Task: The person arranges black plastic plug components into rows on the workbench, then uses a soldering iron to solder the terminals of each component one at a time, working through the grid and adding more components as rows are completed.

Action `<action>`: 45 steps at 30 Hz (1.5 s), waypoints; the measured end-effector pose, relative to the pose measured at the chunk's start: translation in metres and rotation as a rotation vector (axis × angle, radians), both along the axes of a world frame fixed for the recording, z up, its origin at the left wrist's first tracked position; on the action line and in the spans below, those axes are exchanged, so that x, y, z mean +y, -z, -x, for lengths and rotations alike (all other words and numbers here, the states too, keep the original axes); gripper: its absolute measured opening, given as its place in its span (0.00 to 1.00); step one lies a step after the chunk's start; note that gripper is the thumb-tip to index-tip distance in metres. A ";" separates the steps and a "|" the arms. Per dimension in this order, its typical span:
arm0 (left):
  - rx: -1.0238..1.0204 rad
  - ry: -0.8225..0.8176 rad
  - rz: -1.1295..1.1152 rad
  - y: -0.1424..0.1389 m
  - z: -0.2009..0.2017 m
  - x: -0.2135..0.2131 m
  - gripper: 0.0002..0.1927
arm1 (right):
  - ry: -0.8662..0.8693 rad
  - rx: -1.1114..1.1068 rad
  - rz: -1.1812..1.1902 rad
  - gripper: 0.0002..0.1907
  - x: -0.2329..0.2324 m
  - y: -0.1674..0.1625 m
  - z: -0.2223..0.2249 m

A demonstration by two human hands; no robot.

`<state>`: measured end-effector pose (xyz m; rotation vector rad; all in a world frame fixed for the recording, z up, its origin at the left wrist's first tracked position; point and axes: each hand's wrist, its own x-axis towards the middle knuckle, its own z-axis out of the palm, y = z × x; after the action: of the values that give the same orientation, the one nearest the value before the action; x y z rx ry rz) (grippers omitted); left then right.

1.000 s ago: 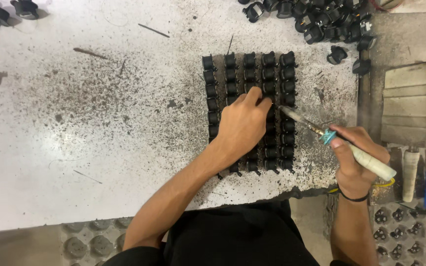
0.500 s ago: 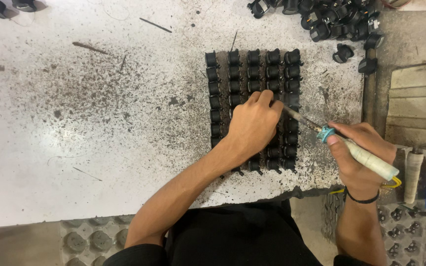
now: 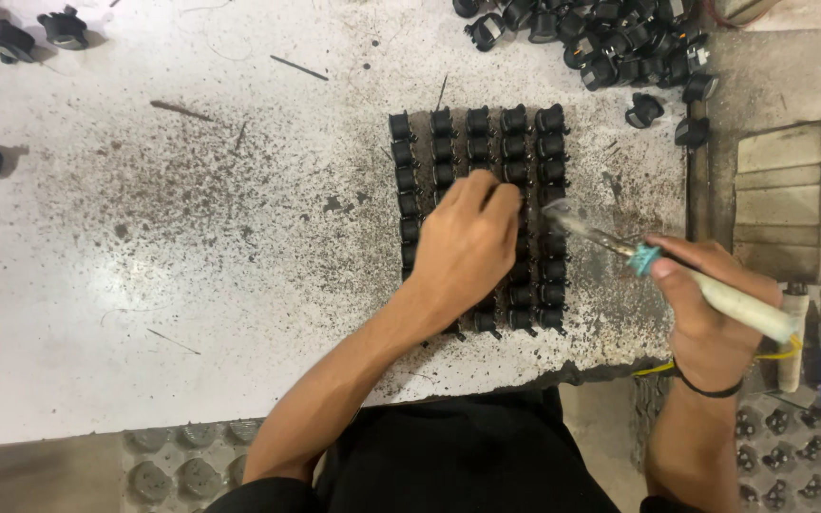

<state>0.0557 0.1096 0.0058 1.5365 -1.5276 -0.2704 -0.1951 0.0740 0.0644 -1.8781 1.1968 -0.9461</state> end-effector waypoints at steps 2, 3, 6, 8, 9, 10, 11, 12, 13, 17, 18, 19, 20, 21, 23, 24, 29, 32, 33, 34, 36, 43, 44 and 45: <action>0.016 0.021 -0.032 -0.003 -0.004 0.008 0.09 | 0.050 -0.042 -0.034 0.14 0.007 0.012 0.005; 0.025 0.031 -0.046 -0.003 -0.004 0.010 0.10 | 0.036 -0.058 -0.022 0.14 0.009 0.020 0.005; -0.015 0.135 -0.218 0.000 0.002 0.011 0.08 | -0.020 -0.085 0.054 0.14 0.019 0.031 0.012; -0.041 0.117 -0.163 0.004 0.007 0.013 0.08 | -0.022 -0.075 0.057 0.14 0.026 0.032 0.018; -0.058 0.110 -0.125 0.007 0.008 0.012 0.08 | -0.009 -0.065 0.046 0.14 0.026 0.032 0.019; -0.074 0.118 -0.133 0.010 0.010 0.011 0.08 | 0.002 -0.056 0.032 0.15 0.026 0.031 0.020; -0.090 0.123 -0.146 0.013 0.011 0.011 0.09 | -0.013 -0.046 0.026 0.14 0.027 0.030 0.021; -0.107 0.127 -0.158 0.016 0.011 0.011 0.09 | -0.029 -0.036 0.021 0.14 0.026 0.030 0.021; -0.115 0.142 -0.166 0.019 0.011 0.011 0.09 | -0.033 -0.038 0.014 0.14 0.025 0.029 0.020; -0.126 0.173 -0.181 0.025 0.015 0.008 0.11 | -0.047 -0.053 0.005 0.13 0.020 0.029 0.014; -0.124 0.179 -0.180 0.025 0.017 0.008 0.13 | -0.069 -0.043 0.032 0.13 0.018 0.028 0.012; -0.134 0.179 -0.196 0.025 0.018 0.007 0.12 | -0.081 -0.023 0.050 0.13 0.017 0.028 0.011; -0.145 0.178 -0.209 0.025 0.019 0.007 0.11 | -0.092 -0.004 0.068 0.13 0.016 0.026 0.010; -0.157 0.176 -0.221 0.024 0.020 0.006 0.11 | -0.092 0.024 0.080 0.13 0.015 0.024 0.009; -0.147 0.193 -0.217 0.023 0.021 0.005 0.12 | -0.101 0.070 0.100 0.13 0.014 0.019 0.007; -0.142 0.202 -0.215 0.023 0.021 0.005 0.13 | -0.110 0.090 0.107 0.12 0.014 0.016 0.005; -0.122 0.202 -0.201 0.026 0.023 0.003 0.12 | -0.156 0.183 0.169 0.12 0.013 0.003 -0.004; -0.116 0.212 -0.201 0.024 0.024 0.001 0.12 | -0.163 0.248 0.207 0.12 0.013 0.000 -0.005; -0.114 0.212 -0.202 0.022 0.023 0.001 0.12 | -0.165 0.256 0.208 0.12 0.013 -0.001 -0.003; -0.096 0.192 -0.179 0.019 0.022 0.002 0.11 | -0.158 0.235 0.186 0.12 0.013 -0.001 -0.001; -0.063 0.154 -0.130 0.011 0.017 0.006 0.10 | -0.131 0.165 0.118 0.11 0.014 0.000 0.007; 0.029 0.091 -0.039 -0.009 0.003 0.027 0.09 | -0.003 -0.179 -0.018 0.12 0.025 0.032 0.019; 0.026 0.135 -0.107 -0.008 0.005 0.026 0.09 | -0.002 -0.159 -0.002 0.13 0.030 0.034 0.022; 0.027 0.177 -0.180 -0.007 0.007 0.026 0.10 | -0.005 -0.136 0.008 0.13 0.036 0.035 0.025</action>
<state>0.0487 0.1356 0.0126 1.5301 -1.6562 -0.5414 -0.2202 0.1097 0.0297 -1.7916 1.1086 -1.0587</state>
